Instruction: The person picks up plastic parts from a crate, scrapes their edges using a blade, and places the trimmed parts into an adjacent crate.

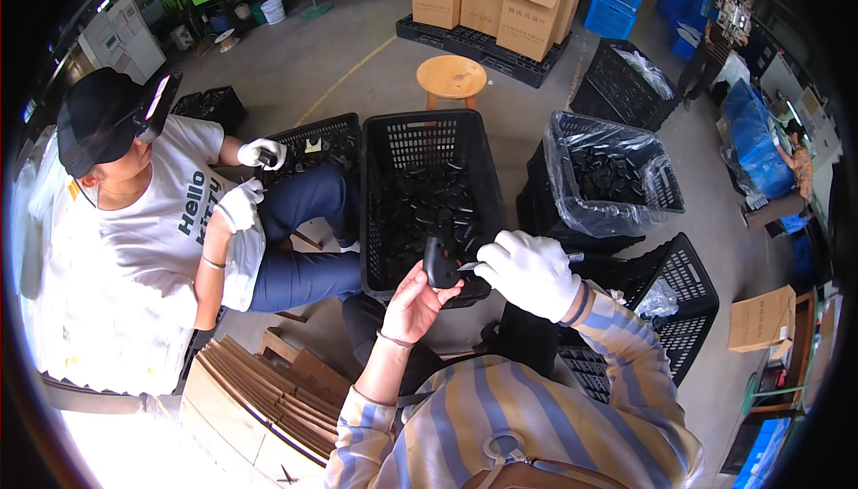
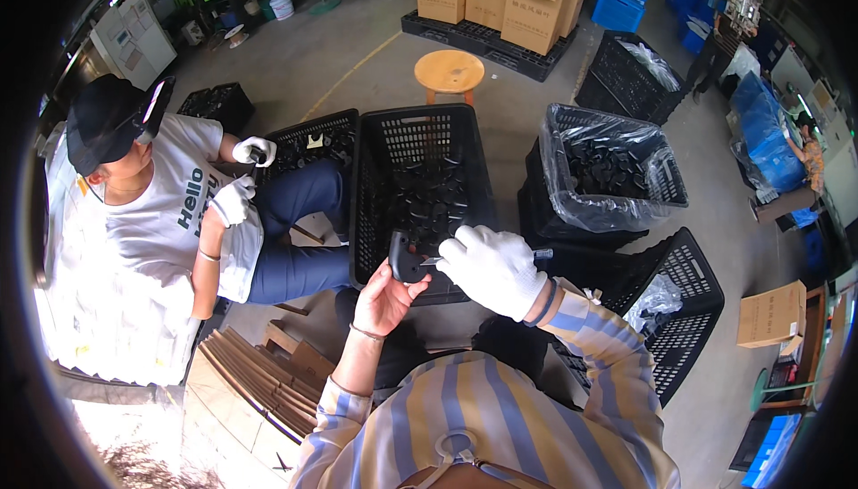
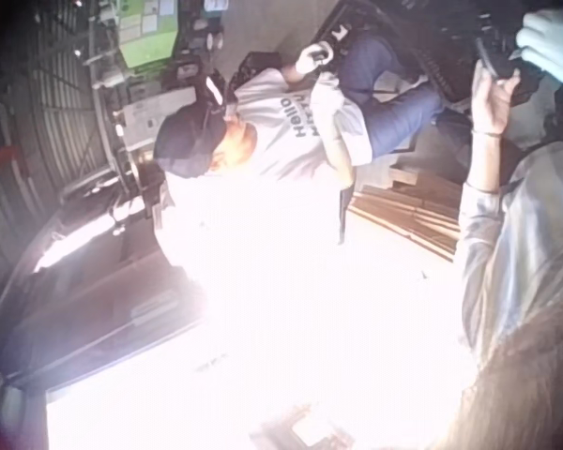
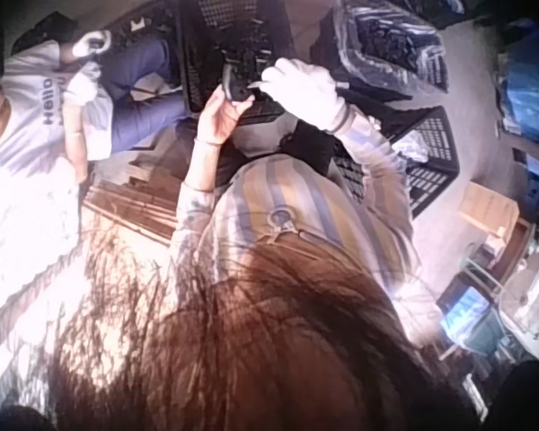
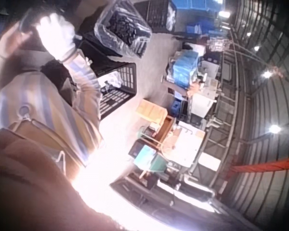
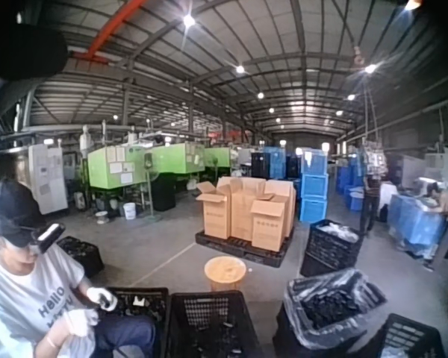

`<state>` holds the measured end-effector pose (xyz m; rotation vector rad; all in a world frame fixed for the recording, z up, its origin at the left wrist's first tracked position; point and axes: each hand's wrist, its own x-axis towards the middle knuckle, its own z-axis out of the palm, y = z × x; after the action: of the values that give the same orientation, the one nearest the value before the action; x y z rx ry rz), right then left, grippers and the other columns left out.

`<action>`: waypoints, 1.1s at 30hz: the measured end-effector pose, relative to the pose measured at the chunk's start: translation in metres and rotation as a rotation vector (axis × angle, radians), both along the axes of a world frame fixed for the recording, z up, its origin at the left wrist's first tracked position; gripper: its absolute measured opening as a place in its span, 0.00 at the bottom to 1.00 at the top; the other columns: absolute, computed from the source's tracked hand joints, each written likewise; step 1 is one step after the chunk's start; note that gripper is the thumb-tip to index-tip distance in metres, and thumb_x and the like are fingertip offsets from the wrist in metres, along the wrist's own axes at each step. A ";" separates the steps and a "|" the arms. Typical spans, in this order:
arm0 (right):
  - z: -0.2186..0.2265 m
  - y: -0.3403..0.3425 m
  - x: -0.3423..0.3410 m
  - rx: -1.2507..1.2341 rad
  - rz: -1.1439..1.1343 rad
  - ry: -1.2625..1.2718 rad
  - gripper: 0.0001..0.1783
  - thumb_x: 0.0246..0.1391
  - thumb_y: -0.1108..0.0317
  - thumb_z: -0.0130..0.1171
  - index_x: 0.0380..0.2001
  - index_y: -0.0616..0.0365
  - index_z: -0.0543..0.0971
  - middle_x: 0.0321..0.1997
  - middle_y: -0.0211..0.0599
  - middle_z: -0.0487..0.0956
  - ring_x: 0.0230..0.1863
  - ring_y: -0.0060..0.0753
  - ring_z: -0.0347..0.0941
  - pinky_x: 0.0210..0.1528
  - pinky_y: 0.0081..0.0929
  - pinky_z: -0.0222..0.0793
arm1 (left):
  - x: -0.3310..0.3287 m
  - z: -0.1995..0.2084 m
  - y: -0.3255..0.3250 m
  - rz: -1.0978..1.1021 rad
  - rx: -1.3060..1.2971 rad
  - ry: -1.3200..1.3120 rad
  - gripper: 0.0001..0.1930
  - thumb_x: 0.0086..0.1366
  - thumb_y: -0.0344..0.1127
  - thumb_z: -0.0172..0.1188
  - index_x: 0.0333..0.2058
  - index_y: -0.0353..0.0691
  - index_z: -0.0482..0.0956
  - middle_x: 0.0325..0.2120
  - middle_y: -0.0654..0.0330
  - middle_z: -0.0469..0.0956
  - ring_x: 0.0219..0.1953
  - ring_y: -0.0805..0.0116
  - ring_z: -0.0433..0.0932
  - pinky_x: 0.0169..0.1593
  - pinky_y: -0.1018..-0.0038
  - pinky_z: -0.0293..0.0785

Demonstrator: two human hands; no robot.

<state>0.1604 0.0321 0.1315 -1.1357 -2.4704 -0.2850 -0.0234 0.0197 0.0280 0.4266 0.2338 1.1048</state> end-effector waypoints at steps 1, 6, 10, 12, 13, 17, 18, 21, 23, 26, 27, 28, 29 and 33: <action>-0.001 0.000 -0.001 -0.002 0.000 -0.001 0.09 0.39 0.61 0.54 0.18 0.49 0.66 0.18 0.25 0.63 0.19 0.23 0.66 0.17 0.20 0.64 | 0.000 -0.001 0.001 0.020 0.008 0.001 0.21 0.58 0.37 0.50 0.48 0.33 0.61 0.41 0.50 0.69 0.42 0.57 0.72 0.48 0.68 0.68; -0.001 0.000 -0.004 -0.010 0.012 -0.111 0.09 0.38 0.60 0.57 0.24 0.49 0.71 0.19 0.26 0.63 0.20 0.24 0.65 0.17 0.21 0.62 | 0.003 0.001 -0.001 0.114 0.029 0.048 0.17 0.58 0.32 0.51 0.46 0.35 0.63 0.40 0.54 0.70 0.43 0.58 0.72 0.48 0.67 0.69; -0.002 0.000 -0.006 -0.023 0.023 -0.129 0.10 0.38 0.61 0.55 0.25 0.50 0.71 0.19 0.26 0.63 0.20 0.24 0.65 0.17 0.21 0.63 | 0.004 0.004 -0.003 0.163 0.050 0.112 0.16 0.58 0.29 0.50 0.46 0.36 0.64 0.40 0.55 0.71 0.43 0.60 0.72 0.48 0.67 0.69; -0.003 0.001 -0.006 -0.024 0.029 -0.128 0.10 0.38 0.61 0.55 0.26 0.50 0.71 0.20 0.26 0.63 0.20 0.24 0.65 0.17 0.21 0.63 | 0.004 0.005 -0.003 0.167 0.055 0.125 0.16 0.58 0.28 0.49 0.46 0.36 0.64 0.39 0.55 0.71 0.42 0.60 0.72 0.48 0.67 0.69; -0.003 0.000 -0.006 -0.023 0.036 -0.129 0.10 0.37 0.62 0.54 0.26 0.50 0.71 0.20 0.26 0.63 0.20 0.24 0.65 0.17 0.21 0.63 | 0.004 0.005 -0.004 0.173 0.062 0.136 0.16 0.58 0.28 0.49 0.46 0.36 0.64 0.39 0.55 0.71 0.42 0.61 0.72 0.48 0.67 0.69; -0.003 -0.001 -0.008 0.034 0.029 -0.157 0.09 0.36 0.62 0.52 0.24 0.51 0.68 0.20 0.26 0.63 0.21 0.21 0.65 0.17 0.19 0.64 | 0.004 0.003 -0.005 0.181 0.047 0.150 0.16 0.58 0.27 0.50 0.45 0.36 0.64 0.39 0.56 0.71 0.41 0.62 0.72 0.47 0.67 0.69; -0.004 0.000 -0.009 0.046 0.030 -0.172 0.10 0.36 0.62 0.52 0.25 0.51 0.68 0.21 0.26 0.63 0.21 0.21 0.65 0.17 0.18 0.64 | 0.003 0.004 -0.005 0.187 0.045 0.158 0.15 0.57 0.27 0.50 0.45 0.36 0.64 0.38 0.56 0.72 0.41 0.62 0.73 0.47 0.67 0.70; -0.005 0.000 -0.008 0.059 0.035 -0.184 0.10 0.36 0.62 0.52 0.26 0.52 0.68 0.21 0.26 0.63 0.22 0.20 0.65 0.17 0.18 0.64 | 0.003 0.003 -0.005 0.193 0.036 0.172 0.15 0.57 0.27 0.51 0.45 0.36 0.65 0.38 0.57 0.72 0.40 0.62 0.73 0.47 0.67 0.70; -0.006 0.000 -0.008 0.061 0.039 -0.183 0.10 0.37 0.62 0.52 0.26 0.52 0.69 0.21 0.25 0.63 0.22 0.20 0.65 0.17 0.18 0.64 | 0.003 0.002 -0.004 0.193 0.029 0.178 0.15 0.57 0.27 0.51 0.45 0.36 0.65 0.37 0.57 0.72 0.40 0.62 0.73 0.46 0.67 0.70; -0.007 0.000 -0.008 0.045 0.046 -0.188 0.10 0.37 0.63 0.51 0.26 0.52 0.68 0.21 0.26 0.63 0.22 0.20 0.65 0.17 0.18 0.64 | 0.004 0.004 -0.005 0.196 0.012 0.185 0.14 0.57 0.27 0.50 0.44 0.36 0.65 0.36 0.57 0.72 0.39 0.63 0.74 0.45 0.68 0.71; -0.007 0.000 -0.008 0.042 0.053 -0.183 0.10 0.37 0.63 0.51 0.26 0.52 0.68 0.21 0.26 0.63 0.22 0.20 0.65 0.17 0.18 0.64 | 0.004 0.004 -0.005 0.195 0.006 0.187 0.14 0.57 0.27 0.50 0.44 0.36 0.65 0.36 0.57 0.72 0.39 0.63 0.74 0.45 0.69 0.72; -0.007 0.000 -0.008 0.040 0.060 -0.177 0.10 0.37 0.63 0.51 0.26 0.52 0.68 0.21 0.26 0.63 0.22 0.21 0.65 0.17 0.18 0.64 | 0.004 0.005 -0.005 0.193 0.001 0.189 0.14 0.57 0.27 0.50 0.44 0.36 0.65 0.36 0.57 0.72 0.38 0.63 0.74 0.44 0.69 0.72; -0.007 0.000 -0.007 0.040 0.059 -0.176 0.10 0.37 0.63 0.51 0.26 0.52 0.68 0.21 0.26 0.63 0.22 0.21 0.65 0.17 0.18 0.64 | 0.004 0.005 -0.005 0.192 0.002 0.189 0.14 0.57 0.27 0.50 0.44 0.36 0.65 0.36 0.57 0.72 0.38 0.63 0.74 0.44 0.69 0.72; -0.008 -0.001 -0.008 0.064 0.073 -0.177 0.09 0.37 0.63 0.51 0.25 0.52 0.68 0.21 0.26 0.64 0.23 0.21 0.65 0.17 0.18 0.64 | 0.005 0.007 -0.006 0.186 0.004 0.208 0.14 0.57 0.27 0.51 0.43 0.35 0.65 0.35 0.57 0.72 0.37 0.64 0.74 0.44 0.70 0.73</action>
<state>0.1529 0.0314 0.1239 -1.0314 -2.6288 -0.4585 -0.0188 0.0140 0.0353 0.5324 0.4620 1.2440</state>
